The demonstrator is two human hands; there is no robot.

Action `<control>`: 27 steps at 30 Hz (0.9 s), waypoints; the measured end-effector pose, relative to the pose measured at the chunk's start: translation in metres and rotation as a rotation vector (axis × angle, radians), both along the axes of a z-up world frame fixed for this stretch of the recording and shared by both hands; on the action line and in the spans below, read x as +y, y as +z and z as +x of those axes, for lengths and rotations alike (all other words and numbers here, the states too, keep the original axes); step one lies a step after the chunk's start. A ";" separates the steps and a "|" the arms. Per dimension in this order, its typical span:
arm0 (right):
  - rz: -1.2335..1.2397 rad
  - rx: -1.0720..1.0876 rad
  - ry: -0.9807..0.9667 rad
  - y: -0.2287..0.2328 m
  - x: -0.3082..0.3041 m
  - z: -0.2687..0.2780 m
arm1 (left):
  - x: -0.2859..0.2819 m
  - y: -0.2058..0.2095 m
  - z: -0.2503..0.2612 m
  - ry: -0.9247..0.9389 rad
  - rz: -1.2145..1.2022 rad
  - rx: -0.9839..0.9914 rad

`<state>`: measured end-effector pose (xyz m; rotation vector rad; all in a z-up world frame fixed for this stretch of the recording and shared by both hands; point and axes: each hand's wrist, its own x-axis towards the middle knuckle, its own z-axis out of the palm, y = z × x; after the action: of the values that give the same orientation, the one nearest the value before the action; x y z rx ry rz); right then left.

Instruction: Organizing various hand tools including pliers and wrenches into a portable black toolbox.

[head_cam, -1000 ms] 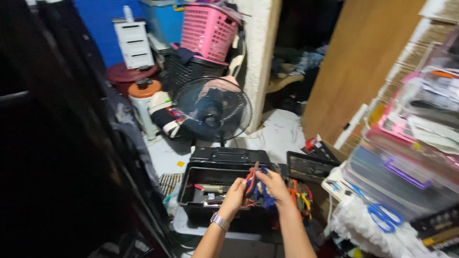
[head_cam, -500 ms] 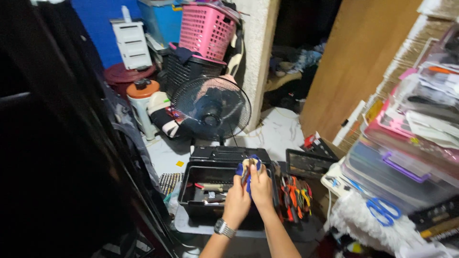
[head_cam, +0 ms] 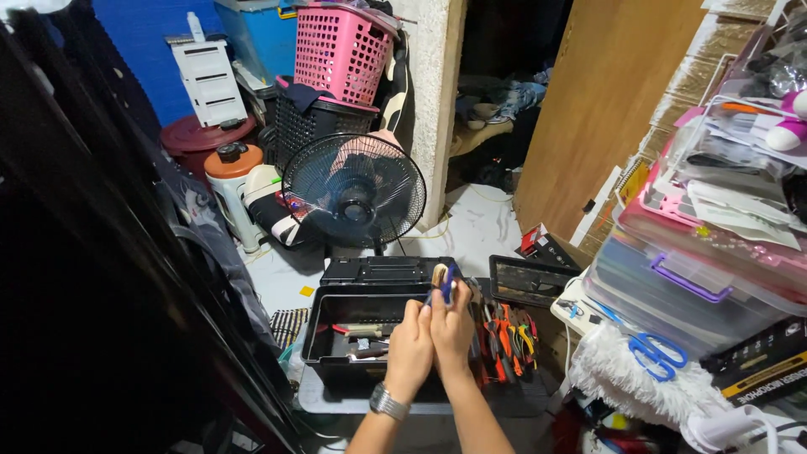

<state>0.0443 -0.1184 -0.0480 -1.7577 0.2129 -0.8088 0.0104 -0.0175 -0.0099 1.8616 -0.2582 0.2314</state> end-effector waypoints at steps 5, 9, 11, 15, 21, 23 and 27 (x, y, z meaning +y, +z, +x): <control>0.090 0.006 0.091 -0.017 -0.018 0.007 | 0.003 -0.002 -0.007 -0.008 0.064 -0.092; 0.718 0.036 0.292 -0.007 -0.029 0.001 | 0.008 -0.006 -0.003 -0.136 -0.065 -0.068; 0.907 0.036 0.341 -0.006 -0.027 0.000 | 0.007 0.003 -0.006 -0.117 -0.106 -0.055; 1.224 -0.074 0.311 0.023 -0.013 -0.014 | 0.003 0.019 -0.015 0.047 -0.157 -0.069; 0.984 0.055 0.433 -0.016 -0.011 -0.011 | -0.003 0.033 -0.033 0.118 0.040 -0.391; 0.918 0.084 0.451 0.001 -0.007 -0.023 | -0.002 0.037 -0.042 0.077 0.074 -0.411; 0.643 0.066 0.455 0.017 -0.010 -0.027 | 0.005 0.035 -0.042 -0.087 0.048 -0.457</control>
<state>0.0174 -0.1281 -0.0310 -1.1554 0.0929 -0.2979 -0.0314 -0.0129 0.0254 1.8219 -0.6608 0.5954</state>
